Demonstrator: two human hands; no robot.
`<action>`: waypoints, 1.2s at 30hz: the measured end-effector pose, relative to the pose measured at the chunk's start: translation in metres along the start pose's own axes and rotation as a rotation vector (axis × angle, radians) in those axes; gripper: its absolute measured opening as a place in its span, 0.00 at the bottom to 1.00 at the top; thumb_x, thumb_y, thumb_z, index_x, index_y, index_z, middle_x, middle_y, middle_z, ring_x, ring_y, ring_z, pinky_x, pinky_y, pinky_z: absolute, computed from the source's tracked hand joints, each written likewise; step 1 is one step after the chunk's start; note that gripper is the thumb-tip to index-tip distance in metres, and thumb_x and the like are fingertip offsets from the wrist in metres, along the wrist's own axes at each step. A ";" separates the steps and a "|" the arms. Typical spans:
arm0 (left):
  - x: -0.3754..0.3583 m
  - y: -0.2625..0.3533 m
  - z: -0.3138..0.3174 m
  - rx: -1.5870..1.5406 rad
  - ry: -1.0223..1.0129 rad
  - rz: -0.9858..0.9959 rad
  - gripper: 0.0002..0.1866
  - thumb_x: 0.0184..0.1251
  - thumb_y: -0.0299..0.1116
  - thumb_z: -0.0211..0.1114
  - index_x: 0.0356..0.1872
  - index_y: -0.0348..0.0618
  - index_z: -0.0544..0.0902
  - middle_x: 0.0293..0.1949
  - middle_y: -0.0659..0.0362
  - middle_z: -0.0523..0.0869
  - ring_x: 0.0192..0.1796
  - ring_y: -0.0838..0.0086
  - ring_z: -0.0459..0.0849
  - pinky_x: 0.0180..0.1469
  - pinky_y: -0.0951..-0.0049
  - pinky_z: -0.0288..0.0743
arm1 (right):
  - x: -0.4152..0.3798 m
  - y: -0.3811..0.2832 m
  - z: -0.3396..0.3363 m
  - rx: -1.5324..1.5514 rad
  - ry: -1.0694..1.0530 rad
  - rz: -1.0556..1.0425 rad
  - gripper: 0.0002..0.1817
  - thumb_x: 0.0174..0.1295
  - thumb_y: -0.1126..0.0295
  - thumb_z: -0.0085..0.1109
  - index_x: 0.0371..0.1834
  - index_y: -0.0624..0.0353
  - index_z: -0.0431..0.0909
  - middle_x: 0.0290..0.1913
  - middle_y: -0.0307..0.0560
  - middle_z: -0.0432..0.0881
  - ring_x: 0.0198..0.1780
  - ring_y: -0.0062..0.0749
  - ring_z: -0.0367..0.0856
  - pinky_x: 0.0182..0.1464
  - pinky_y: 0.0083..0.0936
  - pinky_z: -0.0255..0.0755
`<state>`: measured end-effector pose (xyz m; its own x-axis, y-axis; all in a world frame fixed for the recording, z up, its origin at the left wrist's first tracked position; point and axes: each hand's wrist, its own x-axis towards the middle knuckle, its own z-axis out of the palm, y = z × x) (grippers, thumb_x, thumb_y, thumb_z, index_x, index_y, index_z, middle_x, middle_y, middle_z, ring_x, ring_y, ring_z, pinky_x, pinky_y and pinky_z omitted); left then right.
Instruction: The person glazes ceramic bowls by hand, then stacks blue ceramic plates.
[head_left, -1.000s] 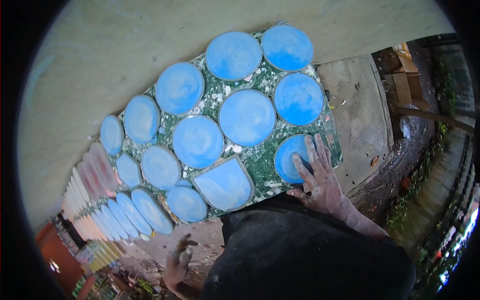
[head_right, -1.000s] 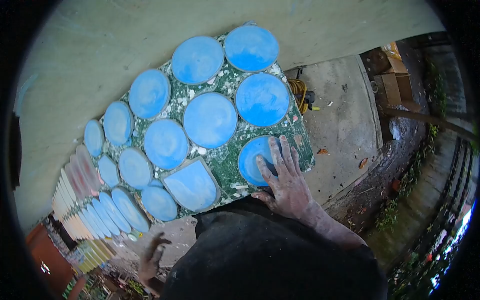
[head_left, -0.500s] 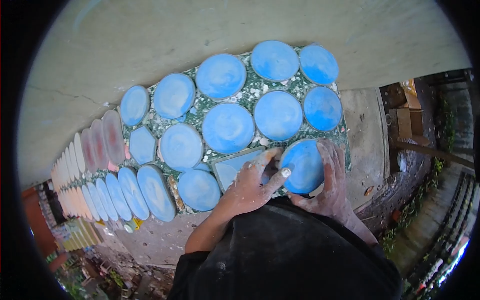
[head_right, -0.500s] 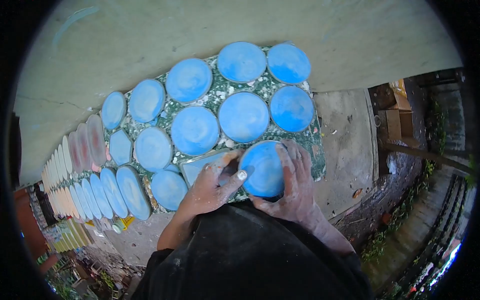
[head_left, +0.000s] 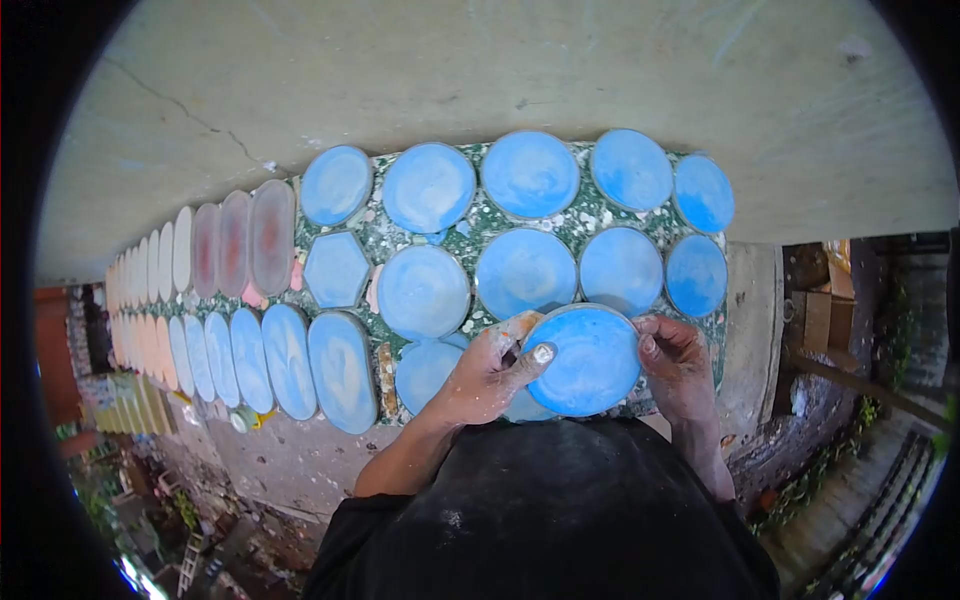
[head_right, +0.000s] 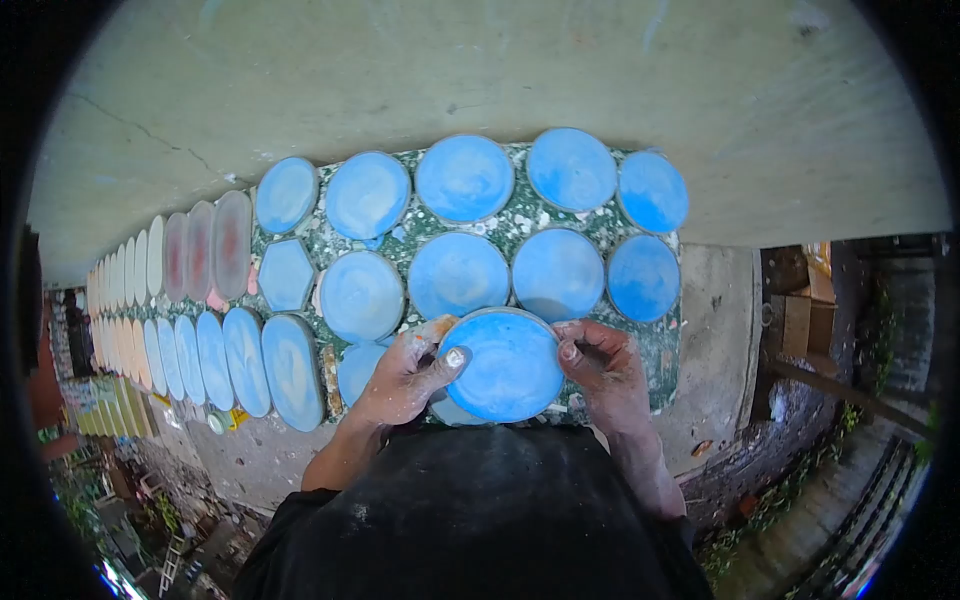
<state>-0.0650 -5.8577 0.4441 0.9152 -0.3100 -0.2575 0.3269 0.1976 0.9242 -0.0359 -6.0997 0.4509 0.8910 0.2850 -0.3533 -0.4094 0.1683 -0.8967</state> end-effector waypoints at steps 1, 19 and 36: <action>0.000 0.001 -0.002 -0.037 -0.003 0.002 0.18 0.69 0.41 0.59 0.50 0.35 0.74 0.39 0.61 0.79 0.42 0.80 0.74 0.45 0.75 0.69 | 0.005 0.000 0.002 0.077 -0.008 0.036 0.12 0.62 0.69 0.62 0.42 0.67 0.78 0.38 0.42 0.82 0.38 0.21 0.78 0.43 0.20 0.72; -0.023 0.013 0.017 -0.176 0.106 0.254 0.58 0.47 0.50 0.74 0.72 0.37 0.46 0.61 0.51 0.68 0.64 0.67 0.67 0.68 0.69 0.55 | -0.020 -0.043 0.089 -0.112 -0.280 -0.182 0.13 0.57 0.82 0.61 0.46 0.68 0.74 0.40 0.46 0.80 0.45 0.26 0.77 0.51 0.25 0.70; -0.073 0.018 -0.080 -0.465 0.666 0.154 0.23 0.64 0.38 0.61 0.54 0.31 0.74 0.44 0.50 0.82 0.45 0.68 0.83 0.48 0.67 0.79 | -0.036 0.005 -0.070 -0.641 0.290 0.062 0.11 0.58 0.71 0.65 0.40 0.66 0.79 0.37 0.47 0.82 0.37 0.26 0.79 0.37 0.23 0.73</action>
<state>-0.1074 -5.7568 0.4573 0.8580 0.3392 -0.3857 0.1167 0.6025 0.7895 -0.0561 -6.1756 0.4408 0.9226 -0.0015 -0.3857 -0.3442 -0.4545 -0.8216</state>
